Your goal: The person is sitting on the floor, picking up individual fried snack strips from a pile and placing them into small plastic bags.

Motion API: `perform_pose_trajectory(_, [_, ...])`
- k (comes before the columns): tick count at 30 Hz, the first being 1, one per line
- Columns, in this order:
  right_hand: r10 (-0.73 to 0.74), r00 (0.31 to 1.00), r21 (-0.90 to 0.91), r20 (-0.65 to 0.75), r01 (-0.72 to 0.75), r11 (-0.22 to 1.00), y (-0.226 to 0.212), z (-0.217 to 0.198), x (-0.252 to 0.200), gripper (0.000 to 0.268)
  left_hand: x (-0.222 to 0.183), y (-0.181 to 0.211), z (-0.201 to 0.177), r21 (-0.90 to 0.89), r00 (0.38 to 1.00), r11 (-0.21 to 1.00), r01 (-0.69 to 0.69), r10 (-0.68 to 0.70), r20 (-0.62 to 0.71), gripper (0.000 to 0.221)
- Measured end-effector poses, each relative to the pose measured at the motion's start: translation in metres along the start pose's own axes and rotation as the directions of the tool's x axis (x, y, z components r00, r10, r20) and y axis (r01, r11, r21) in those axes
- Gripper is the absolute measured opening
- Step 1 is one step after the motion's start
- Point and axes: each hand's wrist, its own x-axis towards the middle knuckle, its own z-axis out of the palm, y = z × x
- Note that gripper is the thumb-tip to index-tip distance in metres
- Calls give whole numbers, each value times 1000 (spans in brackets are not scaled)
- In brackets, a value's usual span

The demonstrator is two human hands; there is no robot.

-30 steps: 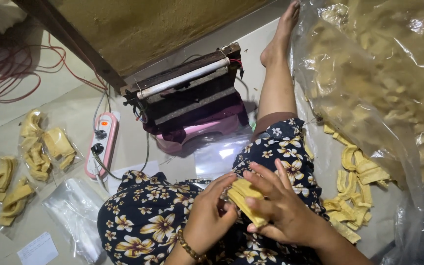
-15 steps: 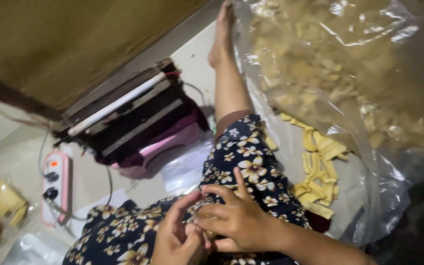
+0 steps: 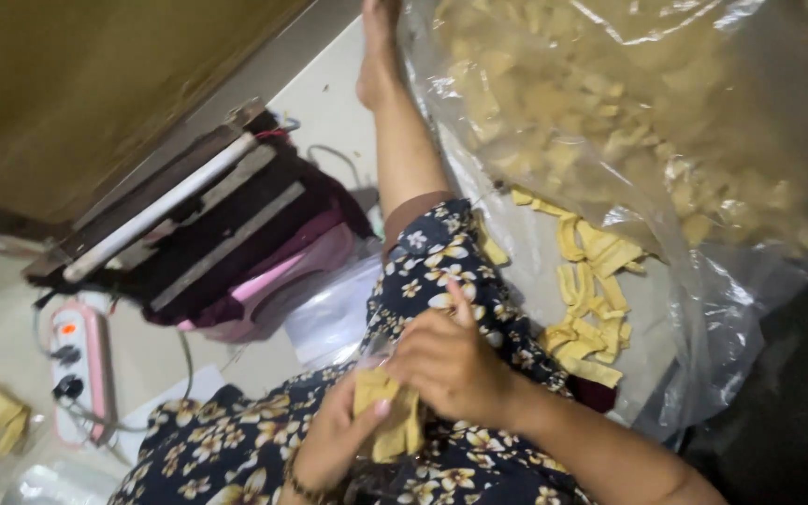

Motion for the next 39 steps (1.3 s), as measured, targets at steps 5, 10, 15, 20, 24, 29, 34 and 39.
perform_pose_trajectory(5, [108,991,152,78,-119,981,20,-17,8,13,13,28,17,-66,995,995,-79,83,52,44])
perform_pose_trajectory(10, [304,952,626,-36,-216,750,38,-17,2,25,6,46,21,-161,997,984,-80,80,-9,55])
perform_pose_trajectory(15, [426,894,859,136,-321,399,49,-9,-2,34,-1,43,20,-116,970,964,-240,234,-67,67])
perform_pose_trajectory(20, [455,852,901,257,-382,207,35,2,-4,6,-10,45,23,6,913,926,-377,372,-167,65])
perform_pose_trajectory(24, [380,879,929,287,-352,113,30,5,-3,15,-16,51,22,1,881,904,-428,417,-225,48])
perform_pose_trajectory(29, [401,880,928,257,-340,152,19,13,4,10,-18,44,20,77,837,880,-468,470,-281,33])
perform_pose_trajectory(34, [392,889,893,236,-358,273,26,35,-14,9,-26,42,17,289,857,880,-378,451,-250,44])
perform_pose_trajectory(39, [644,765,500,12,-562,659,120,4,-51,14,-23,-43,18,-44,995,998,-35,31,-91,49])
